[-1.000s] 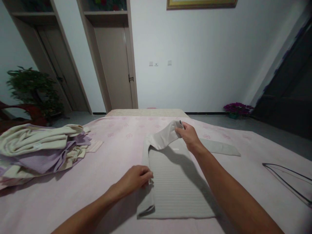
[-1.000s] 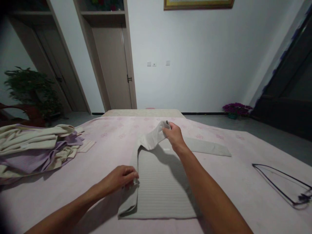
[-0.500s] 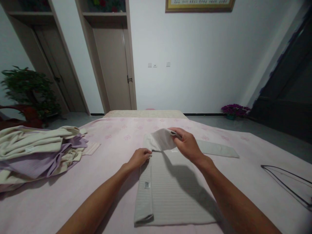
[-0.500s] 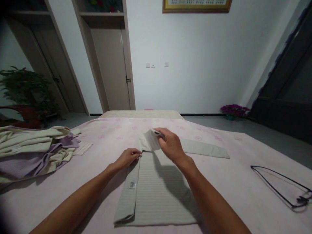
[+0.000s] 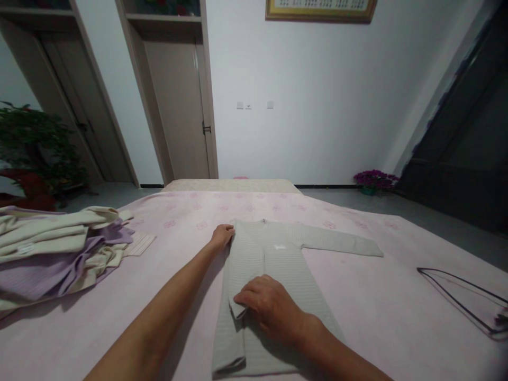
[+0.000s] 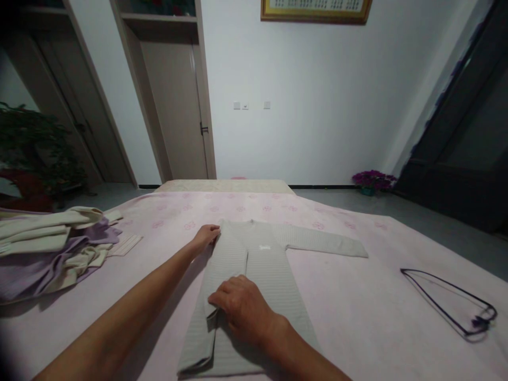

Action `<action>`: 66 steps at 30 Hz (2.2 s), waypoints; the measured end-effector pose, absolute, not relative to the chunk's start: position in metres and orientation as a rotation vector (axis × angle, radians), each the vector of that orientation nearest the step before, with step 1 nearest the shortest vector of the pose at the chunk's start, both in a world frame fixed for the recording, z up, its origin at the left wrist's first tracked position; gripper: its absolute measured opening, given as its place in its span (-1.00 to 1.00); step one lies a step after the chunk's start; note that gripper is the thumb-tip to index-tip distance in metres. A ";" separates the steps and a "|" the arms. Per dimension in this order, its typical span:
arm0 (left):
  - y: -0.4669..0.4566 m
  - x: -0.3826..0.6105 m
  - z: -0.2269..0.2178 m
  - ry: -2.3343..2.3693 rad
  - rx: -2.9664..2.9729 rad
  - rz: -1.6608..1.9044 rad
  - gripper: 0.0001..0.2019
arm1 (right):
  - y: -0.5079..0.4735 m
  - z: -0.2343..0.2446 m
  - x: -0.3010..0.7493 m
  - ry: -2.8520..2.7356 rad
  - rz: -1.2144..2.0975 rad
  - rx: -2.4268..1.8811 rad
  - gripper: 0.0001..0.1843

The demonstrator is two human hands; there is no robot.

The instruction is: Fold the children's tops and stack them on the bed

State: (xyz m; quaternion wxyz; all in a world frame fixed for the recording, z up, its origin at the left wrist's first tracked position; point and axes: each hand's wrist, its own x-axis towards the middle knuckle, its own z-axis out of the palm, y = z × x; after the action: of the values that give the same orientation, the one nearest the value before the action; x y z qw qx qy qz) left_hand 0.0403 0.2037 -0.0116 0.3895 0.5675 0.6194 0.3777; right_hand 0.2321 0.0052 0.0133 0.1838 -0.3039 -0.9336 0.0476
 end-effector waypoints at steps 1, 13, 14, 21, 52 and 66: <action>0.208 0.041 -0.013 1.625 1.482 0.951 -0.81 | 0.004 0.012 0.232 -2.621 0.154 -0.856 -0.65; 0.231 0.038 -0.028 1.928 1.761 0.825 -0.75 | -0.001 -0.013 0.229 -2.496 0.259 -0.744 -0.66; 0.232 0.037 -0.029 1.938 1.764 0.813 -0.75 | -0.002 -0.012 0.228 -2.483 0.257 -0.739 -0.66; 0.244 0.033 -0.031 1.995 1.746 0.777 -0.78 | -0.006 -0.008 0.222 -2.423 0.250 -0.729 -0.71; 0.226 0.023 -0.010 1.908 2.274 0.549 -0.68 | -0.015 -0.005 0.219 -2.564 0.238 -0.695 -0.82; 0.177 0.059 -0.045 1.585 2.262 0.650 -0.40 | -0.015 -0.011 0.220 -2.545 0.206 -0.583 -0.87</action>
State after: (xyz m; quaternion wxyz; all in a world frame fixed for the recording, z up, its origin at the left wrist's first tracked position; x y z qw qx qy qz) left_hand 0.0588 0.1770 -0.0453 0.1517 0.7880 0.5521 0.2263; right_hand 0.2195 -0.0152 -0.0108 0.2582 -0.2149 -0.9388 0.0761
